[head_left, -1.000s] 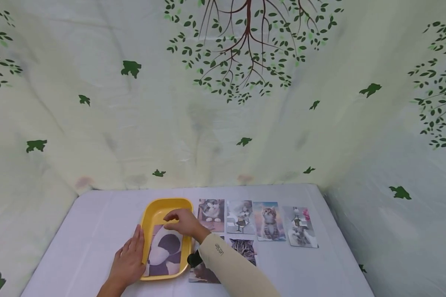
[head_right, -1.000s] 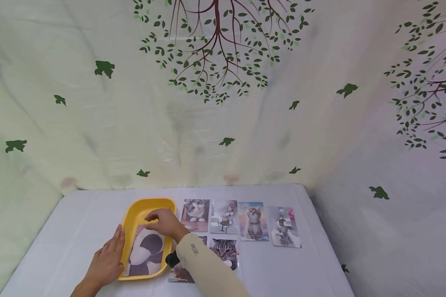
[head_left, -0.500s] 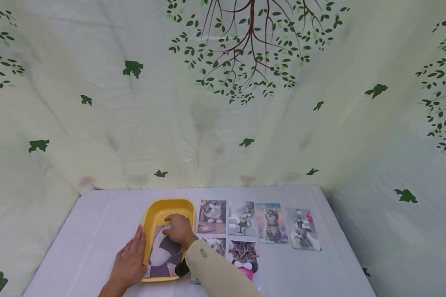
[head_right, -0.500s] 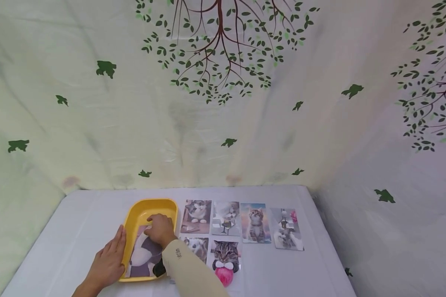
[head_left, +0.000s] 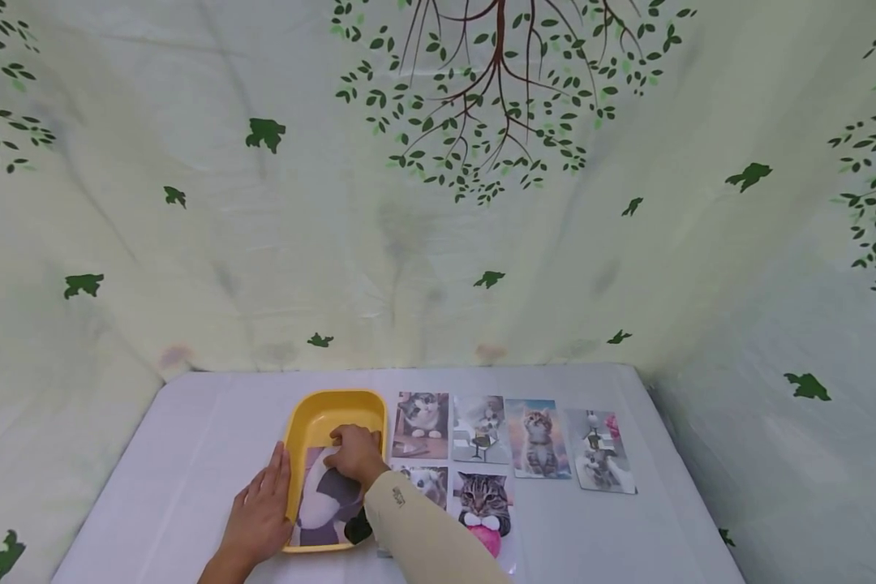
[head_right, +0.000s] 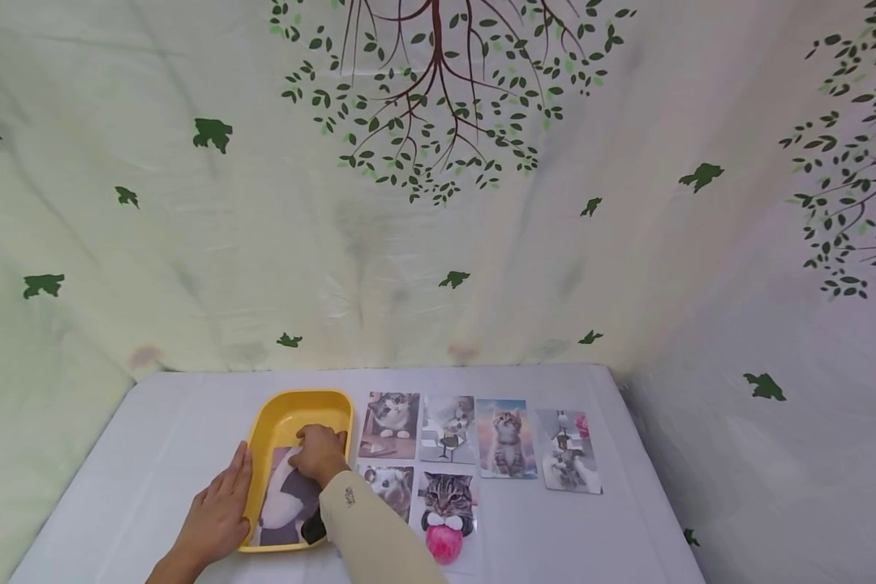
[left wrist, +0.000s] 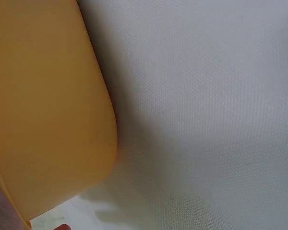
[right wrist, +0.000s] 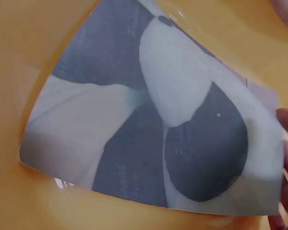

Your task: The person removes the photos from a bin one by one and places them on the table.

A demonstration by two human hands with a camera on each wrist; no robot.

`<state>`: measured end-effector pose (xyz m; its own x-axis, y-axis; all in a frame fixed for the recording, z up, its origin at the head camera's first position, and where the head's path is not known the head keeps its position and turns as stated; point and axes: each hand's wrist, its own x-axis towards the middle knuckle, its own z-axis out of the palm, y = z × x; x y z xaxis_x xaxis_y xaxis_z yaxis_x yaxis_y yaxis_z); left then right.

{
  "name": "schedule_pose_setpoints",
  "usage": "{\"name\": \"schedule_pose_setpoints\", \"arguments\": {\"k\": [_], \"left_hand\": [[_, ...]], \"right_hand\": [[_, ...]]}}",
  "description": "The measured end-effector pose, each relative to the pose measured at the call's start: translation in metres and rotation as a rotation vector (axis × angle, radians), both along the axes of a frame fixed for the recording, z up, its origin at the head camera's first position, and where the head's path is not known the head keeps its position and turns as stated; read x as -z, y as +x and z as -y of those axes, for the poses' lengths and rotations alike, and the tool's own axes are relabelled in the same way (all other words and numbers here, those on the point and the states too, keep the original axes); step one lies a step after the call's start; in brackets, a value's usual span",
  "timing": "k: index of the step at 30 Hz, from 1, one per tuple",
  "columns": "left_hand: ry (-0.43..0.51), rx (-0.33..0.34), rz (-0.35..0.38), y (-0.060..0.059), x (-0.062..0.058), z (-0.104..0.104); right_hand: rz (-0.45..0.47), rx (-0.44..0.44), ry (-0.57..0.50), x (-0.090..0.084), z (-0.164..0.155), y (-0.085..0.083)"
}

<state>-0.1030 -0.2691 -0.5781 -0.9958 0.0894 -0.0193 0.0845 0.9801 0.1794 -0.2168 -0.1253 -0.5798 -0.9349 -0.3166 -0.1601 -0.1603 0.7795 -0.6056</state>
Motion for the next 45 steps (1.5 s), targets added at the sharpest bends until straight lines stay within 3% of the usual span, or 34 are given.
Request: {"name": "schedule_pose_setpoints", "arguments": {"k": [5, 9, 14, 20, 31, 37, 41, 45], "left_hand": [[0.004, -0.007, 0.056, -0.001, -0.003, -0.004], [0.017, -0.018, 0.113, -0.003, -0.005, -0.008], [0.026, -0.011, 0.113, -0.004, -0.004, -0.010], [0.023, 0.021, 0.039, -0.003, -0.003, -0.008], [0.024, 0.028, 0.033, -0.004, -0.002, -0.002], [0.040, 0.038, 0.009, -0.003, 0.000, 0.001], [0.046, 0.040, 0.010, -0.002, -0.003, 0.000], [0.040, 0.040, -0.002, 0.000, -0.006, 0.000]], "right_hand": [[0.128, 0.067, -0.246, -0.002, -0.005, 0.003], [0.185, 0.092, -0.337, -0.006, -0.008, 0.006], [0.137, 0.079, -0.370, -0.009, -0.014, 0.007], [0.044, 0.046, -0.466, -0.020, -0.028, 0.001], [-0.036, 0.042, -0.697, -0.076, -0.085, -0.031], [-0.016, 0.026, -0.659, -0.105, -0.141, -0.039], [-0.001, 0.015, -0.613, -0.106, -0.190, -0.036], [-0.011, 0.028, -0.572, -0.095, -0.240, -0.026]]}}
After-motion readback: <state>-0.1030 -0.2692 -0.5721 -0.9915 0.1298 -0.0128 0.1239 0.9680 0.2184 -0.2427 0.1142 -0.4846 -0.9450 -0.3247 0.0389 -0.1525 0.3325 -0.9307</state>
